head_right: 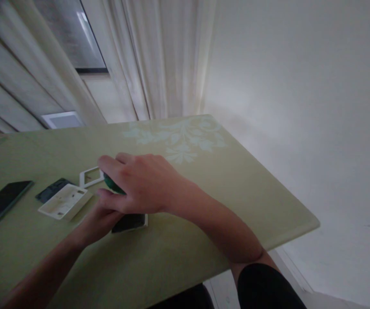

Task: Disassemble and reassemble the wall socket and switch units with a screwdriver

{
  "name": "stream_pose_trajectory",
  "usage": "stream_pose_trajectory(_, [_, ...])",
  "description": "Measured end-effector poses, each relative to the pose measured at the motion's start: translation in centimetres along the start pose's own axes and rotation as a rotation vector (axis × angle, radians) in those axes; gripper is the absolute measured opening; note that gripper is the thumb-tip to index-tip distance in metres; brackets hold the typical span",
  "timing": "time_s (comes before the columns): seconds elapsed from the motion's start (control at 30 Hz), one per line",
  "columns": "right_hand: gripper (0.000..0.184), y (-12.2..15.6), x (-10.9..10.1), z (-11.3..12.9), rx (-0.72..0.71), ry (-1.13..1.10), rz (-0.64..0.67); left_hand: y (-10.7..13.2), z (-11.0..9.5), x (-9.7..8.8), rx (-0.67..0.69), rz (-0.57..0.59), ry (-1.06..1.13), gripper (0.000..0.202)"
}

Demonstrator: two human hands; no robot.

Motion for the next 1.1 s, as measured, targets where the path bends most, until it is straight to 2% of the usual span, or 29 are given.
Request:
stream_pose_trajectory(0.07, [0.027, 0.0, 0.0, -0.1, 0.007, 0.003, -0.005, -0.1, 0.2, -0.2, -0.020, -0.041, -0.021, 0.030])
stream_pose_trajectory(0.17, [0.024, -0.1, 0.1, -0.2, 0.003, 0.005, 0.002, -0.3, 0.6, -0.2, -0.077, -0.068, -0.029, 0.029])
stream_pose_trajectory(0.27, [0.022, -0.1, 0.1, -0.3, 0.000, 0.007, -0.006, -0.5, 0.3, -0.3, -0.059, -0.015, 0.015, 0.023])
stream_pose_trajectory(0.37, [0.026, 0.0, 0.1, -0.5, 0.003, -0.005, -0.013, -0.7, -0.2, -0.7, -0.003, 0.058, 0.017, 0.026])
stream_pose_trajectory(0.5, [0.021, 0.0, 0.2, -0.4, -0.019, -0.024, -0.004, -0.7, -0.6, -1.4, 0.032, 0.036, -0.024, 0.023])
stream_pose_trajectory(0.67, [0.020, -0.2, 0.2, -0.2, -0.024, 0.023, -0.008, -0.6, -0.5, -0.6, 0.036, 0.157, 0.058, 0.020])
stream_pose_trajectory(0.8, [0.024, -0.2, 0.4, 0.0, -0.035, 0.024, -0.030, -1.0, -1.0, -0.7, 0.022, 0.116, 0.046, 0.026])
stream_pose_trajectory(0.93, [0.025, -0.1, 0.6, -0.1, -0.028, 0.001, -0.044, -1.4, -1.6, -1.2, -0.028, 0.038, 0.048, 0.018])
stream_pose_trajectory(1.0, [0.025, -0.2, 0.9, -0.2, -0.026, -0.022, -0.039, -1.3, -1.5, -1.2, -0.045, 0.057, 0.071, 0.019])
stream_pose_trajectory(1.1, [0.028, -0.3, 1.2, -0.3, -0.020, -0.056, -0.040, -0.8, -0.7, -0.6, -0.047, 0.140, 0.055, 0.033])
Point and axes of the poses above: each hand's wrist, its own y-axis away from the middle knuckle, its own x-axis out of the palm, z = x × y, the point moved 7 cm from there along -y, towards the middle knuckle, and after that the axes turned 3 degrees about -x, right-handed, at the moved point
